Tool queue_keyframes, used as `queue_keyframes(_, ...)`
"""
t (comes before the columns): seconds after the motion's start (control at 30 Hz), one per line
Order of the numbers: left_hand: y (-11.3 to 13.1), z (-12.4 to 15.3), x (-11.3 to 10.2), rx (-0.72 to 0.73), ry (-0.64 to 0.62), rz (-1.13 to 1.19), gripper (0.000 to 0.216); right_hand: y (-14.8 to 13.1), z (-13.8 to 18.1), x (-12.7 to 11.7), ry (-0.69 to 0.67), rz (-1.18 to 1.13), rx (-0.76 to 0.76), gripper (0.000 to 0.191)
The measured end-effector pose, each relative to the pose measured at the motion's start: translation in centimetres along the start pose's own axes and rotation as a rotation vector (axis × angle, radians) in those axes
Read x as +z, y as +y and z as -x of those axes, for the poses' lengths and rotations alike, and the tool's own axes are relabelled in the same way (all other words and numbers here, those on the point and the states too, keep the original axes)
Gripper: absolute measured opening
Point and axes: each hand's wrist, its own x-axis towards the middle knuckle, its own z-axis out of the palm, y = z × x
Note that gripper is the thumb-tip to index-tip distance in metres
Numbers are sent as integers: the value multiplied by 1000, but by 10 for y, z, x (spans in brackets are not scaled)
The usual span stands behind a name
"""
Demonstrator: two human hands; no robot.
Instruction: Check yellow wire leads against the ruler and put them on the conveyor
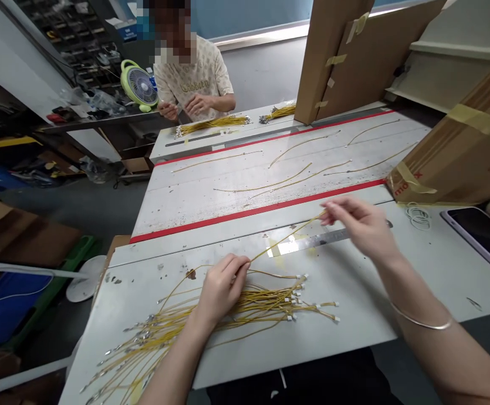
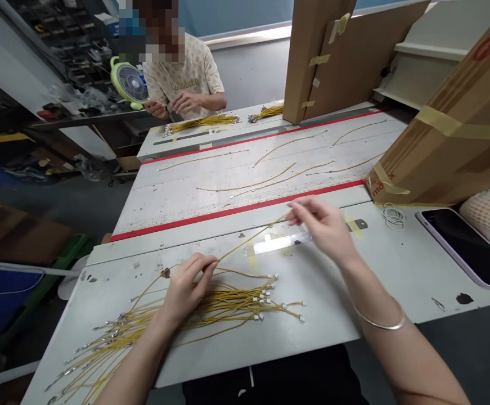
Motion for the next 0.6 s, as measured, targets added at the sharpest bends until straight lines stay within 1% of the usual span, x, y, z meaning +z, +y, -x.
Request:
queue_keyframes(0.07,-5,0,-6,-6,-42,-9,19,2,-6,-26,160,56,-12,31)
queue_keyframes(0.13,-9,1,-8,-18,-91,5,20,11,-8,-50,312,90,1,34)
queue_keyframes(0.2,-11,1,-6,-47,-151,57,21,26,-7,-69,407,103,49,38)
queue_keyframes(0.23,-11,1,-3,-71,-187,91,22,35,-5,-75,422,105,90,41)
queue_keyframes(0.3,-9,1,2,-154,-257,178,22,53,-2,-84,406,105,198,46)
queue_keyframes(0.37,-5,0,7,-289,-301,278,23,67,0,-89,385,107,314,51)
queue_keyframes(0.43,-3,-1,9,-418,-332,361,25,75,1,-92,370,129,391,54)
queue_keyframes(0.5,-2,-2,8,-495,-372,402,27,77,2,-96,366,209,397,53)
queue_keyframes(0.6,-7,-5,3,-547,-480,411,24,72,4,-105,385,385,333,52)
